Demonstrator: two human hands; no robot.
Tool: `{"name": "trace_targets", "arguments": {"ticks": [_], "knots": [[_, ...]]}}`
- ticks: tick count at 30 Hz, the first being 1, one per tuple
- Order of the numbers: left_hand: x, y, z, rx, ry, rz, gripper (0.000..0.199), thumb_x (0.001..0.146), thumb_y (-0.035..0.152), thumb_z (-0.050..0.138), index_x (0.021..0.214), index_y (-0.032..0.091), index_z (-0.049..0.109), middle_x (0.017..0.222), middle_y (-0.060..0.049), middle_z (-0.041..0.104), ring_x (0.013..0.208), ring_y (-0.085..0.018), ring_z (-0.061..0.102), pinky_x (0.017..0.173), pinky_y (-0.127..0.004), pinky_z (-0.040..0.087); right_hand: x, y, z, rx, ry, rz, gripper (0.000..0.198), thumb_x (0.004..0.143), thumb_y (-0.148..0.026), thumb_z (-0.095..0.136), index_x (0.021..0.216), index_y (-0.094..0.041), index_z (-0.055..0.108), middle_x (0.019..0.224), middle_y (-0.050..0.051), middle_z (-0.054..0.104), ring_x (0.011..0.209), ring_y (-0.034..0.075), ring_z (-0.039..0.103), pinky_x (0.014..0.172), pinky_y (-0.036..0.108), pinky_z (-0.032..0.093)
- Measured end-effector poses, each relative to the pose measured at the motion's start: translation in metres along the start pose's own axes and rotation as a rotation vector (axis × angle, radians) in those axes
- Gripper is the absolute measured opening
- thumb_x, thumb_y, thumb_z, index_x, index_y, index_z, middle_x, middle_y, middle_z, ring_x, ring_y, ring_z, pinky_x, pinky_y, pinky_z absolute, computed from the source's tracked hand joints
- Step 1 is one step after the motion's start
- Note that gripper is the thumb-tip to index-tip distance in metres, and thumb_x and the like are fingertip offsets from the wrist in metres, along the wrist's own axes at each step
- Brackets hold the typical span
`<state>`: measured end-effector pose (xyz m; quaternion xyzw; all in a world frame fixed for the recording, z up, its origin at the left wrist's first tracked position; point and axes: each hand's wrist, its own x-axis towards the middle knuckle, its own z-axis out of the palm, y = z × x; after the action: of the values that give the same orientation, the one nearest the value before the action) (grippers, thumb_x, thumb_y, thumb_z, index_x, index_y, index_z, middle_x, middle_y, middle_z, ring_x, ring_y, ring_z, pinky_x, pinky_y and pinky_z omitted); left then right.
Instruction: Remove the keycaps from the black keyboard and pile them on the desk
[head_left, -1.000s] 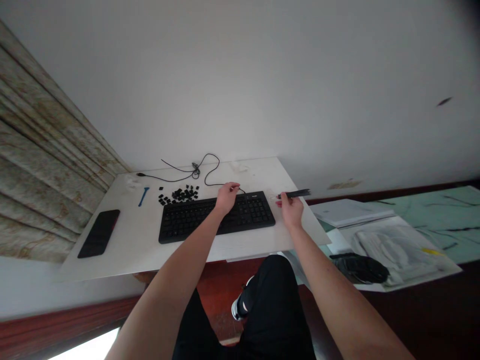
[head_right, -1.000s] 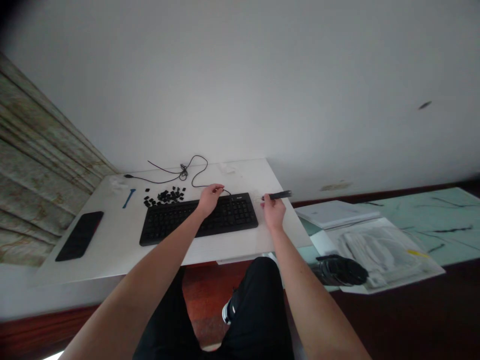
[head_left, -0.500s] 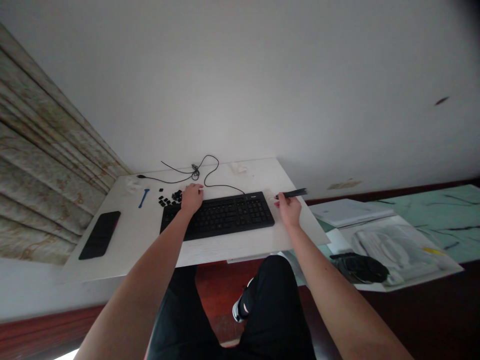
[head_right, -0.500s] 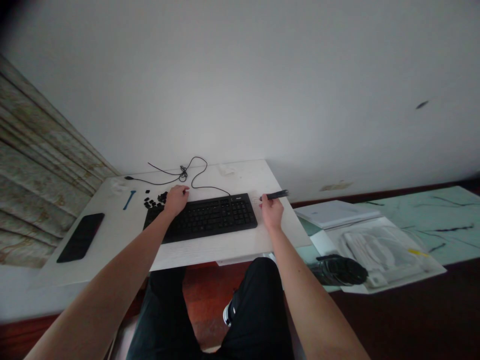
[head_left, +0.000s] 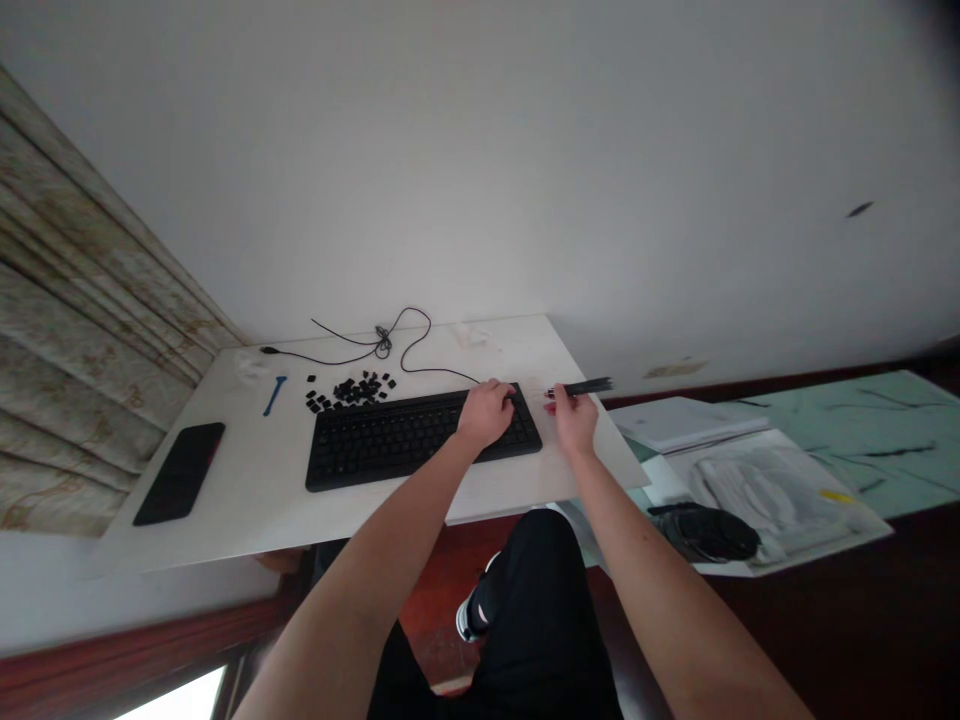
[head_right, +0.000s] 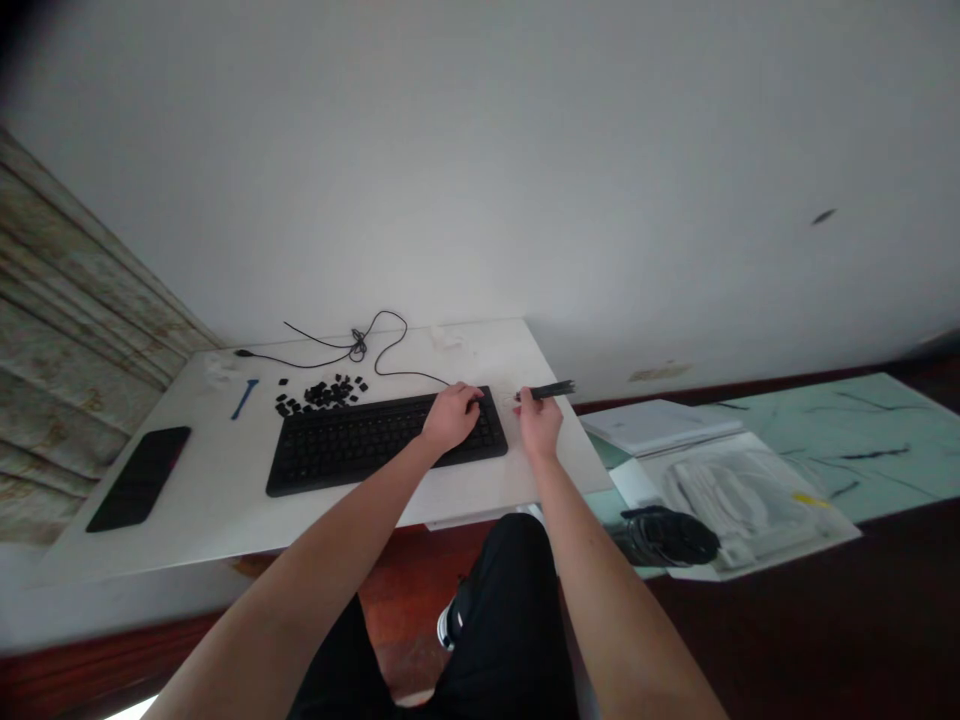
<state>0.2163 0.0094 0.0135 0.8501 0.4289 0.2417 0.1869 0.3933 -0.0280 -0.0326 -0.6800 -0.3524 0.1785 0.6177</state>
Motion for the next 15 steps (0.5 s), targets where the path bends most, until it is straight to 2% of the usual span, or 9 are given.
{"name": "trace_targets", "arguments": {"ticks": [4, 10, 15], "knots": [[0.001, 0.003, 0.008, 0.008, 0.005, -0.049, 0.024, 0.091, 0.015, 0.055, 0.111, 0.018, 0.068, 0.111, -0.008, 0.070, 0.105, -0.022, 0.064, 0.098, -0.037, 0.050, 0.001, 0.002, 0.001, 0.019, -0.002, 0.003, 0.052, 0.080, -0.066, 0.063, 0.083, -0.014, 0.067, 0.074, 0.010, 0.074, 0.056, 0.018, 0.067, 0.056, 0.030, 0.056], [-0.002, -0.002, 0.008, -0.003, -0.001, -0.058, 0.025, 0.092, 0.017, 0.054, 0.114, 0.019, 0.065, 0.109, -0.007, 0.071, 0.106, -0.022, 0.064, 0.098, -0.038, 0.049, 0.002, 0.001, -0.001, 0.126, -0.043, 0.058, 0.052, 0.075, -0.066, 0.069, 0.082, -0.015, 0.066, 0.075, 0.009, 0.074, 0.056, 0.016, 0.066, 0.055, 0.028, 0.055], [-0.002, 0.000, 0.007, -0.015, -0.014, -0.074, 0.027, 0.090, 0.018, 0.056, 0.115, 0.019, 0.065, 0.109, -0.007, 0.071, 0.107, -0.023, 0.063, 0.099, -0.038, 0.048, 0.003, -0.011, -0.004, 0.172, -0.092, 0.123, 0.051, 0.074, -0.065, 0.071, 0.084, -0.015, 0.065, 0.077, 0.009, 0.074, 0.060, 0.017, 0.067, 0.056, 0.029, 0.057]]}}
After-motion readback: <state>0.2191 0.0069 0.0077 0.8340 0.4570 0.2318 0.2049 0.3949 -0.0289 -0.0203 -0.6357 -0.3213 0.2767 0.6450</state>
